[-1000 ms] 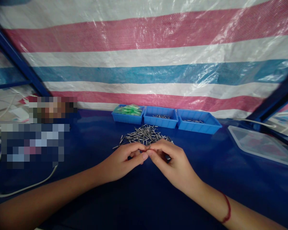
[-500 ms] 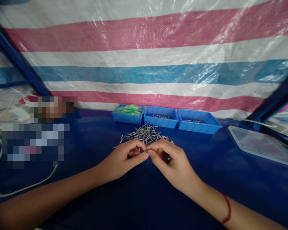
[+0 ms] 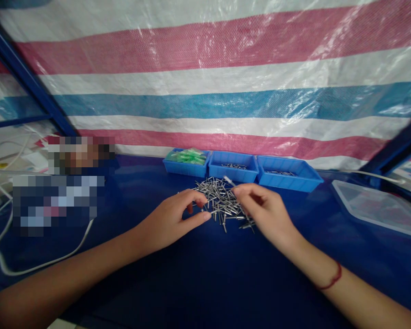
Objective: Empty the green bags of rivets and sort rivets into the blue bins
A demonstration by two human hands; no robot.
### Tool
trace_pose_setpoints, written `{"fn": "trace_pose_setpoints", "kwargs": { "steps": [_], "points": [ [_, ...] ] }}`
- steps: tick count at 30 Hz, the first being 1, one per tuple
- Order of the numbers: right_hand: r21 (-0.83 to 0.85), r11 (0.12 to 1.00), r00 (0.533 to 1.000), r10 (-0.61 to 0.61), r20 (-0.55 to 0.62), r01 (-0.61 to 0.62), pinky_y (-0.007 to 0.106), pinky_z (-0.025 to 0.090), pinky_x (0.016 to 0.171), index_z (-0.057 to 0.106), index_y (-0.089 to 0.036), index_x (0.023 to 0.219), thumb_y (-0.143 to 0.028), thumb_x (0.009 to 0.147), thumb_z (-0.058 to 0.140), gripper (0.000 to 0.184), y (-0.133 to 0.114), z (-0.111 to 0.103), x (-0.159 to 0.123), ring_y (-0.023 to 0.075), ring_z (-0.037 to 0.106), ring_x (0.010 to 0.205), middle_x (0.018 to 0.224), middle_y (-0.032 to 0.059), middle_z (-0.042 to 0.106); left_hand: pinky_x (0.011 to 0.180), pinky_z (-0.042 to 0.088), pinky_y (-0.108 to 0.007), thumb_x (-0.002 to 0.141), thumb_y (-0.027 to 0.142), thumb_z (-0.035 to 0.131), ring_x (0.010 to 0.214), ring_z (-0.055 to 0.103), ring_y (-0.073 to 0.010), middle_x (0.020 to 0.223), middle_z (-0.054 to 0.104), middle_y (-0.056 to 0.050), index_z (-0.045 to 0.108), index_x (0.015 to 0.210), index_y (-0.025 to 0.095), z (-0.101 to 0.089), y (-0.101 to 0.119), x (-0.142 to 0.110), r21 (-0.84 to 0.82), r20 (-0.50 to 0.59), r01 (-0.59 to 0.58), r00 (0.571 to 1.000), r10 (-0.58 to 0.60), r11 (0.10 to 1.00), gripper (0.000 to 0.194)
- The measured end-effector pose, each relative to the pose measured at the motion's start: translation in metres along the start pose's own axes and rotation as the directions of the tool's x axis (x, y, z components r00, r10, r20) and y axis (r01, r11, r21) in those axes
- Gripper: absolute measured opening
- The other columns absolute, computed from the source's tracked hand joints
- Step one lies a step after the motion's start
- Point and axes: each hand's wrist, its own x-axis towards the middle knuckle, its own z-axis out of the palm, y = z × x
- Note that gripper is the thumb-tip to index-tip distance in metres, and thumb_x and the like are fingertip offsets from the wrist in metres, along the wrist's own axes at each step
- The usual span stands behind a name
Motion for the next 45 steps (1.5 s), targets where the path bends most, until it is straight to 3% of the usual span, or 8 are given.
{"fn": "trace_pose_setpoints", "kwargs": {
  "steps": [2, 5, 10, 18, 25, 31, 37, 45],
  "points": [
    [0.103, 0.992, 0.971, 0.094, -0.219, -0.073, 0.021, 0.034, 0.038, 0.066, -0.017, 0.074, -0.038, 0.073, 0.068, 0.021, 0.008, -0.018, 0.017, 0.0066, 0.044, 0.045, 0.058, -0.0016, 0.053, 0.085, 0.044, -0.037, 0.088, 0.033, 0.053, 0.092, 0.055, -0.0203, 0.104, 0.06, -0.006, 0.058, 0.104, 0.017, -0.005, -0.005, -0.001, 0.213, 0.045, -0.033, 0.999, 0.024, 0.977, 0.023],
    [0.152, 0.981, 0.922, 0.167, -0.35, -0.12, 0.021, 0.032, 0.035, 0.061, -0.017, 0.064, -0.036, 0.072, 0.069, 0.022, 0.017, -0.046, 0.038, 0.0048, 0.042, 0.041, 0.056, -0.001, 0.05, 0.086, 0.044, -0.043, 0.089, 0.031, 0.051, 0.097, 0.053, -0.0251, 0.109, 0.057, -0.01, 0.059, 0.107, 0.015, -0.008, -0.012, -0.001, 0.442, 0.102, -0.026, 0.994, -0.022, 0.897, 0.026],
    [0.179, 0.97, 0.892, 0.223, -0.394, -0.164, 0.021, 0.03, 0.031, 0.059, -0.017, 0.061, -0.036, 0.072, 0.069, 0.024, 0.021, -0.067, 0.046, 0.0041, 0.041, 0.034, 0.047, -0.0026, 0.045, 0.083, 0.046, -0.04, 0.092, 0.028, 0.045, 0.092, 0.056, -0.0232, 0.105, 0.057, -0.01, 0.062, 0.103, 0.014, -0.008, -0.016, -0.002, 0.512, 0.162, -0.018, 0.984, -0.076, 0.859, 0.024],
    [0.106, 0.985, 0.901, 0.166, -0.401, -0.134, 0.024, 0.026, 0.029, 0.062, -0.021, 0.06, -0.043, 0.072, 0.068, 0.026, 0.022, -0.059, 0.041, 0.0054, 0.036, 0.029, 0.039, -0.0044, 0.042, 0.08, 0.046, -0.036, 0.093, 0.017, 0.04, 0.087, 0.056, -0.0202, 0.097, 0.057, -0.009, 0.062, 0.088, 0.013, -0.01, -0.015, 0.0, 0.494, 0.2, -0.026, 0.976, -0.085, 0.869, 0.023],
    [-0.326, 0.941, 0.984, -0.135, -0.118, 0.09, 0.025, 0.036, 0.04, 0.058, -0.019, 0.055, -0.048, 0.082, 0.054, 0.04, 0.005, -0.027, 0.017, 0.0095, 0.045, 0.042, 0.048, -0.0004, 0.05, 0.071, 0.042, -0.034, 0.094, 0.02, 0.038, 0.085, 0.053, -0.0218, 0.097, 0.058, -0.007, 0.059, 0.094, 0.015, -0.008, -0.017, 0.001, 0.552, 0.128, -0.061, 0.992, -0.012, 0.832, 0.021],
    [-0.347, 0.867, 0.929, -0.289, 0.233, 0.357, 0.023, 0.045, 0.05, 0.063, -0.021, 0.092, -0.037, 0.084, 0.056, 0.019, -0.007, 0.008, -0.019, 0.0108, 0.056, 0.054, 0.071, -0.0003, 0.064, 0.075, 0.037, -0.034, 0.096, 0.023, 0.037, 0.083, 0.055, -0.0182, 0.092, 0.062, -0.001, 0.053, 0.093, 0.018, -0.002, -0.008, 0.002, 0.374, 0.061, -0.096, 0.995, 0.078, 0.923, 0.018],
    [-0.306, 0.836, 0.878, -0.366, 0.31, 0.456, 0.023, 0.046, 0.052, 0.063, -0.022, 0.089, -0.028, 0.086, 0.055, 0.011, -0.014, 0.02, -0.03, 0.0109, 0.058, 0.058, 0.074, 0.0004, 0.065, 0.078, 0.037, -0.034, 0.095, 0.02, 0.041, 0.086, 0.059, -0.0161, 0.092, 0.064, 0.0, 0.051, 0.092, 0.018, 0.005, 0.005, -0.001, 0.169, 0.046, -0.148, 0.989, 0.142, 0.974, 0.011],
    [-0.257, 0.85, 0.882, -0.405, 0.241, 0.46, 0.022, 0.045, 0.051, 0.062, -0.022, 0.092, -0.024, 0.085, 0.057, 0.009, -0.01, 0.02, -0.031, 0.0105, 0.057, 0.058, 0.072, -0.0006, 0.062, 0.079, 0.039, -0.032, 0.095, 0.022, 0.042, 0.086, 0.06, -0.0157, 0.092, 0.065, 0.0, 0.053, 0.091, 0.019, 0.009, 0.006, -0.001, 0.059, 0.016, -0.139, 0.99, 0.139, 0.988, 0.012]
  ]
}}
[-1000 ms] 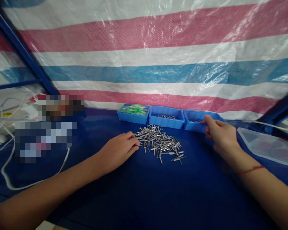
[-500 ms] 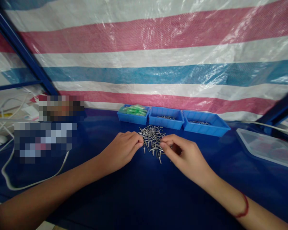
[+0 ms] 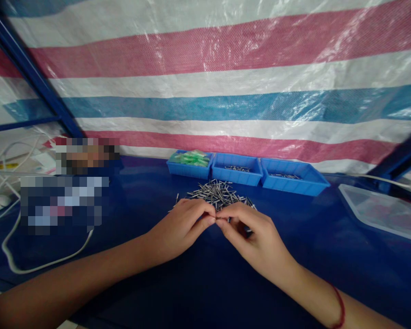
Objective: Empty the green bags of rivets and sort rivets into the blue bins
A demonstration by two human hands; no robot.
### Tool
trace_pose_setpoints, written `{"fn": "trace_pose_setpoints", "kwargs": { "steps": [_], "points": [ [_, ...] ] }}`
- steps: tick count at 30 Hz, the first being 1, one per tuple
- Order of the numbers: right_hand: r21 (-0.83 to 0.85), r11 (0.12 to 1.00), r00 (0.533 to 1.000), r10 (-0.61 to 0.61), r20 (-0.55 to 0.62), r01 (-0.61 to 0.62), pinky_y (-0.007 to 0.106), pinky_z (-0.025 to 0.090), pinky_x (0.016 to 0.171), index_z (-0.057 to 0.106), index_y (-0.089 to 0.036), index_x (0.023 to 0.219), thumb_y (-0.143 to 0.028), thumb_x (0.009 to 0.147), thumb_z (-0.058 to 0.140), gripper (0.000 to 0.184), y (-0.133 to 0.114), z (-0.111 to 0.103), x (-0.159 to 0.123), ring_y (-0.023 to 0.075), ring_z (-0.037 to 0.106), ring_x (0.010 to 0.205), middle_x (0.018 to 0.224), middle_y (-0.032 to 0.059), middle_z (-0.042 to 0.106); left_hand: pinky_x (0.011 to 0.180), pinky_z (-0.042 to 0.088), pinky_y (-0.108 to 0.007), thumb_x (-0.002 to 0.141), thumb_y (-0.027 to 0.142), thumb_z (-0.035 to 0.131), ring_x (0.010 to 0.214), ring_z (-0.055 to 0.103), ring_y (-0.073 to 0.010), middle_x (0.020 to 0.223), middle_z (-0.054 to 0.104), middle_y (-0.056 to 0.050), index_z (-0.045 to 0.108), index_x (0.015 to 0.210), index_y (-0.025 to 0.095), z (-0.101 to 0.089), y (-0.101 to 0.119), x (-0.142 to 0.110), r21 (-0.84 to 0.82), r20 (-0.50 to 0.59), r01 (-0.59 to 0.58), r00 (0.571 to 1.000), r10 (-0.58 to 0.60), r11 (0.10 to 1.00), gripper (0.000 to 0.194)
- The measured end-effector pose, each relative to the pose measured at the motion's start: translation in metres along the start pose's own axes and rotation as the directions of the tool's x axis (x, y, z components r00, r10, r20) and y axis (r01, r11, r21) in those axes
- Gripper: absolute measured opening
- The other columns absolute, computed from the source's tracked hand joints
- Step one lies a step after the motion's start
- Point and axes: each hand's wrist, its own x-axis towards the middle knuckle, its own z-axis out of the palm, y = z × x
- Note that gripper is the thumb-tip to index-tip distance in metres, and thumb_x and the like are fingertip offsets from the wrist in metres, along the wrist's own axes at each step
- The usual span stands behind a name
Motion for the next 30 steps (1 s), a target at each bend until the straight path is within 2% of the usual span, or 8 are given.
{"fn": "trace_pose_setpoints", "kwargs": {
  "steps": [3, 7, 10, 17, 21, 30],
  "points": [
    [0.016, 1.0, 1.0, -0.022, 0.004, 0.022, 0.023, 0.047, 0.055, 0.061, -0.023, 0.089, -0.021, 0.085, 0.056, 0.007, 0.0009, -0.0007, -0.0017, 0.0113, 0.059, 0.064, 0.078, 0.0004, 0.064, 0.078, 0.04, -0.031, 0.094, 0.022, 0.044, 0.085, 0.06, -0.0151, 0.091, 0.065, 0.0, 0.054, 0.092, 0.019, -0.0009, -0.0001, 0.0, -0.033, -0.005, 0.0, 1.0, 0.0, 0.999, 0.011],
    [0.039, 0.999, 0.999, 0.037, 0.007, -0.037, 0.021, 0.045, 0.051, 0.06, -0.023, 0.09, -0.022, 0.085, 0.056, 0.007, 0.0023, -0.0009, -0.0029, 0.0099, 0.056, 0.059, 0.072, -0.0013, 0.06, 0.082, 0.04, -0.031, 0.094, 0.025, 0.046, 0.092, 0.058, -0.0166, 0.095, 0.064, -0.001, 0.055, 0.096, 0.019, -0.0005, -0.0018, -0.0012, -0.009, -0.017, -0.031, 0.999, 0.031, 0.999, 0.011],
    [0.041, 0.997, 0.997, 0.063, -0.037, -0.062, 0.02, 0.044, 0.05, 0.06, -0.024, 0.091, -0.023, 0.085, 0.057, 0.007, 0.0017, -0.0008, -0.0016, 0.0092, 0.054, 0.057, 0.07, -0.0022, 0.059, 0.085, 0.04, -0.032, 0.093, 0.028, 0.048, 0.096, 0.056, -0.0176, 0.099, 0.064, -0.003, 0.056, 0.099, 0.019, 0.0012, -0.0036, -0.0018, 0.001, -0.019, -0.064, 0.998, 0.064, 0.998, 0.014],
    [0.148, 0.983, 0.992, 0.114, -0.045, -0.106, 0.02, 0.045, 0.048, 0.062, -0.022, 0.089, -0.026, 0.084, 0.058, 0.008, -0.0021, -0.0006, 0.0002, 0.0087, 0.054, 0.053, 0.068, -0.0022, 0.059, 0.078, 0.04, -0.028, 0.091, 0.027, 0.051, 0.079, 0.059, -0.014, 0.081, 0.065, 0.0, 0.061, 0.091, 0.019, 0.0031, -0.0033, -0.0002, -0.061, -0.033, -0.015, 0.999, 0.013, 0.998, 0.013],
    [0.204, 0.971, 0.989, 0.137, -0.05, -0.124, 0.021, 0.044, 0.047, 0.063, -0.021, 0.088, -0.027, 0.082, 0.06, 0.009, -0.0008, 0.0, -0.0007, 0.0089, 0.054, 0.054, 0.071, -0.0007, 0.06, 0.076, 0.041, -0.026, 0.09, 0.026, 0.053, 0.078, 0.059, -0.0139, 0.081, 0.065, 0.0, 0.062, 0.088, 0.018, 0.0029, -0.0027, 0.0013, -0.112, -0.037, -0.006, 0.999, 0.002, 0.994, 0.013],
    [0.208, 0.968, 0.988, 0.151, -0.033, -0.141, 0.023, 0.044, 0.05, 0.065, -0.02, 0.087, -0.027, 0.083, 0.06, 0.01, 0.0002, -0.0001, -0.0004, 0.0098, 0.054, 0.057, 0.073, 0.001, 0.061, 0.073, 0.042, -0.023, 0.089, 0.024, 0.053, 0.078, 0.059, -0.0122, 0.083, 0.065, 0.0, 0.061, 0.088, 0.018, 0.007, -0.0034, 0.0018, -0.253, -0.048, 0.002, 0.999, -0.015, 0.967, 0.011]
  ]
}}
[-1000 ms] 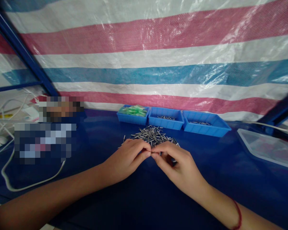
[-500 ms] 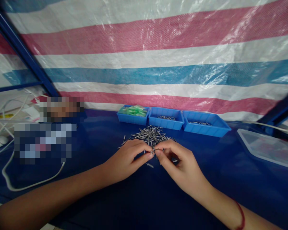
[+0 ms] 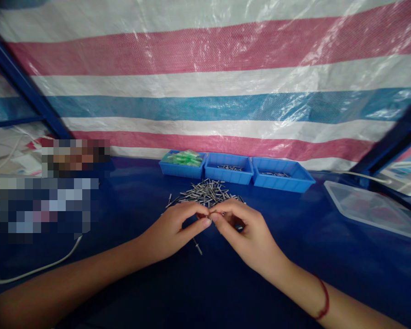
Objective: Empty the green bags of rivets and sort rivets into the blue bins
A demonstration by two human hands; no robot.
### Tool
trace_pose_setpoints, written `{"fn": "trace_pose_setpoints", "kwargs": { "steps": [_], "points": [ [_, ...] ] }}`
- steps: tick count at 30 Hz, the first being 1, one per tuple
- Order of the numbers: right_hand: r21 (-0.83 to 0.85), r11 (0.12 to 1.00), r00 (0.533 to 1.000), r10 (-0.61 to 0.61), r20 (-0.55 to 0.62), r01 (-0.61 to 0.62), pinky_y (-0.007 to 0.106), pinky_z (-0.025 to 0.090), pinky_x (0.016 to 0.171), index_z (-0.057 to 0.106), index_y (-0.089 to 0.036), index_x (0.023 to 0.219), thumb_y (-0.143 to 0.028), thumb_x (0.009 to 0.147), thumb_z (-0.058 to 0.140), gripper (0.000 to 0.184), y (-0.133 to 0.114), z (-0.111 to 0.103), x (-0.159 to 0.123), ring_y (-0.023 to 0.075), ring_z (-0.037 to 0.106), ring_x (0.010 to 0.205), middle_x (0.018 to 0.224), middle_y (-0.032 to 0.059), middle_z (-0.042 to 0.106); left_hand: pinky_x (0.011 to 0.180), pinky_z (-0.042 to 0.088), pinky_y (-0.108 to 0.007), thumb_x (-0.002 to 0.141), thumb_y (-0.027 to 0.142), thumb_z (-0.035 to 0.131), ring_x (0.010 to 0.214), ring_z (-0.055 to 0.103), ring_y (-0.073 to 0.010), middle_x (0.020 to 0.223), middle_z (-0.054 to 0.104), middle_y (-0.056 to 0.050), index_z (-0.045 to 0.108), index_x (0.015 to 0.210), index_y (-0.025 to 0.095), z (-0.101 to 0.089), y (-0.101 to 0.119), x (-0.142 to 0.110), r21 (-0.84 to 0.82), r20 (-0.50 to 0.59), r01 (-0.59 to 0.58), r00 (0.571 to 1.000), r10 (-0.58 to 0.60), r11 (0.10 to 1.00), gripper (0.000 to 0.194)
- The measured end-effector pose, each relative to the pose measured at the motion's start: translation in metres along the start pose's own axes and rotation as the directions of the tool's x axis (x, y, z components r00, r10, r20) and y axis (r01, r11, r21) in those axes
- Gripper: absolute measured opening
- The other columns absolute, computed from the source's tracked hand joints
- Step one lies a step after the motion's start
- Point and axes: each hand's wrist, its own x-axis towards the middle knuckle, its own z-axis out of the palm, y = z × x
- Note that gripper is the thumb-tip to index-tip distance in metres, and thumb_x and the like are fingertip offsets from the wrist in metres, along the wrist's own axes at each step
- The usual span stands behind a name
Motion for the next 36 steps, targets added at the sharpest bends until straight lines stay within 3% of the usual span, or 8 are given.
{"fn": "trace_pose_setpoints", "kwargs": {
  "steps": [14, 20, 27, 30, 33, 36],
  "points": [
    [-0.013, 1.0, 1.0, -0.007, 0.017, 0.007, 0.022, 0.044, 0.049, 0.066, -0.021, 0.091, -0.027, 0.084, 0.058, 0.012, -0.002, 0.0, -0.001, 0.0097, 0.053, 0.055, 0.073, 0.0008, 0.061, 0.07, 0.044, -0.025, 0.085, 0.024, 0.057, 0.074, 0.059, -0.0124, 0.079, 0.062, 0.001, 0.057, 0.084, 0.018, 0.0, 0.003, 0.001, -0.013, -0.035, 0.046, 0.998, -0.046, 0.999, 0.006],
    [-0.029, 0.999, 1.0, 0.025, 0.006, -0.025, 0.023, 0.045, 0.049, 0.065, -0.02, 0.091, -0.03, 0.083, 0.057, 0.014, -0.001, -0.001, 0.0, 0.0106, 0.053, 0.054, 0.069, 0.0005, 0.059, 0.067, 0.042, -0.024, 0.085, 0.023, 0.057, 0.071, 0.055, -0.0115, 0.076, 0.058, 0.002, 0.054, 0.081, 0.018, -0.001, 0.004, 0.0, 0.024, -0.1, 0.037, 0.994, -0.034, 0.999, 0.007],
    [-0.086, 0.996, 0.995, -0.022, 0.097, 0.031, 0.027, 0.049, 0.059, 0.066, -0.02, 0.085, -0.029, 0.085, 0.055, 0.014, 0.001, -0.001, 0.004, 0.0151, 0.06, 0.069, 0.078, 0.0039, 0.064, 0.068, 0.042, -0.025, 0.086, 0.025, 0.056, 0.072, 0.055, -0.012, 0.076, 0.058, 0.002, 0.052, 0.081, 0.018, -0.003, 0.006, 0.0, 0.102, -0.134, 0.008, 0.991, 0.006, 0.995, 0.009],
    [-0.067, 0.998, 0.99, 0.016, 0.139, -0.007, 0.026, 0.048, 0.056, 0.066, -0.02, 0.082, -0.032, 0.085, 0.054, 0.018, 0.001, -0.001, 0.006, 0.0134, 0.058, 0.063, 0.072, 0.0026, 0.063, 0.073, 0.045, -0.028, 0.087, 0.03, 0.054, 0.078, 0.057, -0.0145, 0.085, 0.06, -0.001, 0.052, 0.091, 0.018, -0.003, 0.004, -0.002, 0.117, -0.11, 0.025, 0.994, -0.012, 0.993, 0.013],
    [0.021, 0.988, 0.987, 0.152, 0.062, -0.153, 0.022, 0.043, 0.046, 0.065, -0.018, 0.078, -0.038, 0.084, 0.054, 0.024, 0.008, -0.007, 0.013, 0.0097, 0.052, 0.049, 0.06, -0.0009, 0.058, 0.083, 0.046, -0.035, 0.085, 0.032, 0.057, 0.092, 0.057, -0.0189, 0.102, 0.061, -0.007, 0.046, 0.114, 0.016, -0.003, 0.0, -0.004, 0.188, -0.064, 0.047, 0.997, -0.035, 0.981, 0.034],
    [0.161, 0.95, 0.938, 0.295, -0.181, -0.267, 0.02, 0.039, 0.04, 0.066, -0.018, 0.081, -0.041, 0.08, 0.059, 0.024, 0.026, -0.026, 0.026, 0.0082, 0.048, 0.046, 0.059, -0.0017, 0.056, 0.089, 0.042, -0.042, 0.086, 0.032, 0.056, 0.102, 0.054, -0.0232, 0.108, 0.06, -0.008, 0.05, 0.114, 0.017, -0.004, -0.003, -0.005, 0.338, 0.052, 0.016, 0.998, -0.035, 0.941, 0.032]
  ]
}}
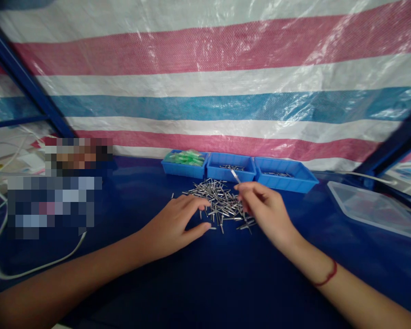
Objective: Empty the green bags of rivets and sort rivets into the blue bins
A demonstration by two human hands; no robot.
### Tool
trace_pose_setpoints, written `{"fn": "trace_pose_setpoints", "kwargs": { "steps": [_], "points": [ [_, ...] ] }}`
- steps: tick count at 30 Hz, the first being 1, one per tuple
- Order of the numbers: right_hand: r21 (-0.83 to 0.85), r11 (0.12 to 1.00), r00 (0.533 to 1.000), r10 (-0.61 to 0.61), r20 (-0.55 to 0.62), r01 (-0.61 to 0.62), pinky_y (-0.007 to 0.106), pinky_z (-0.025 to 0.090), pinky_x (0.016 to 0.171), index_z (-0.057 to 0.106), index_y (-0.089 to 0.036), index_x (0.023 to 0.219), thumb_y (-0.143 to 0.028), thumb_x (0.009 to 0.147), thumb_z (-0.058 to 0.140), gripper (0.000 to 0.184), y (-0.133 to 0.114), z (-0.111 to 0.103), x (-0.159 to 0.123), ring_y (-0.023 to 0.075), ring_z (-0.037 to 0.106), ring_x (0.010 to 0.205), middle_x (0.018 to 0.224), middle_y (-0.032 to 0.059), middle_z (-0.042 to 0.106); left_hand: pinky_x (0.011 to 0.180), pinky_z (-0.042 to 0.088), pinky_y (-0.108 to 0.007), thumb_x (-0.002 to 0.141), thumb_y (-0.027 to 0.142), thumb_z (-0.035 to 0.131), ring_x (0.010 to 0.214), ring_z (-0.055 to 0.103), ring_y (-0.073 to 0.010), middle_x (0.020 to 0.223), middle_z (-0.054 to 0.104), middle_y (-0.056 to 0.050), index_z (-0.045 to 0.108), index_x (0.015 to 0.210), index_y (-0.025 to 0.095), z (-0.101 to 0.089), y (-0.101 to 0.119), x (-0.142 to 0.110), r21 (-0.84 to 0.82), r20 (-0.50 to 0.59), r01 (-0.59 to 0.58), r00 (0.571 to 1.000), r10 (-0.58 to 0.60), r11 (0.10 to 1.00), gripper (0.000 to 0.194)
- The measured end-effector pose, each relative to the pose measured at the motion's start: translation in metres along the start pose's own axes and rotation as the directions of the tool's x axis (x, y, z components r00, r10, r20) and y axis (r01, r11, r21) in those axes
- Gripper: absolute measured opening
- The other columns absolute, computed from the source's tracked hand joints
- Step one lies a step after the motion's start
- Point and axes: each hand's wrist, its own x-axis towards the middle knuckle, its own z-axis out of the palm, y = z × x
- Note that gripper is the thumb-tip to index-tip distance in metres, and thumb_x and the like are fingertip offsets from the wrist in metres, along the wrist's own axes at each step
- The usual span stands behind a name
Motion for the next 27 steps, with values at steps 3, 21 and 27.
{"fn": "trace_pose_setpoints", "kwargs": {
  "steps": [3, 21, 27],
  "points": [
    [0.149, 0.987, 0.959, 0.102, -0.263, -0.064, 0.02, 0.036, 0.036, 0.064, -0.02, 0.077, -0.037, 0.076, 0.064, 0.017, 0.011, -0.027, 0.023, 0.0071, 0.047, 0.043, 0.06, -0.0015, 0.055, 0.085, 0.043, -0.043, 0.088, 0.036, 0.052, 0.1, 0.054, -0.0249, 0.103, 0.06, -0.006, 0.058, 0.105, 0.019, -0.001, 0.0, -0.001, 0.118, 0.101, -0.04, 0.994, 0.028, 0.992, 0.025],
    [0.098, 0.992, 0.948, 0.105, -0.3, -0.079, 0.022, 0.032, 0.032, 0.061, -0.02, 0.069, -0.037, 0.079, 0.061, 0.02, 0.014, -0.043, 0.032, 0.0075, 0.046, 0.035, 0.052, -0.001, 0.054, 0.079, 0.04, -0.037, 0.094, 0.023, 0.043, 0.091, 0.055, -0.0202, 0.097, 0.062, -0.004, 0.058, 0.091, 0.018, -0.002, 0.001, -0.001, 0.117, 0.09, -0.082, 0.993, 0.071, 0.99, 0.016],
    [-0.141, 0.977, 0.969, -0.132, 0.207, 0.163, 0.023, 0.045, 0.044, 0.066, -0.021, 0.093, -0.036, 0.074, 0.067, 0.024, -0.012, 0.004, -0.012, 0.0112, 0.055, 0.051, 0.069, 0.0004, 0.064, 0.074, 0.044, -0.027, 0.093, 0.022, 0.043, 0.079, 0.059, -0.0137, 0.084, 0.064, -0.001, 0.056, 0.09, 0.017, -0.002, 0.003, 0.002, -0.256, -0.044, 0.014, 0.999, -0.027, 0.967, 0.014]
  ]
}}
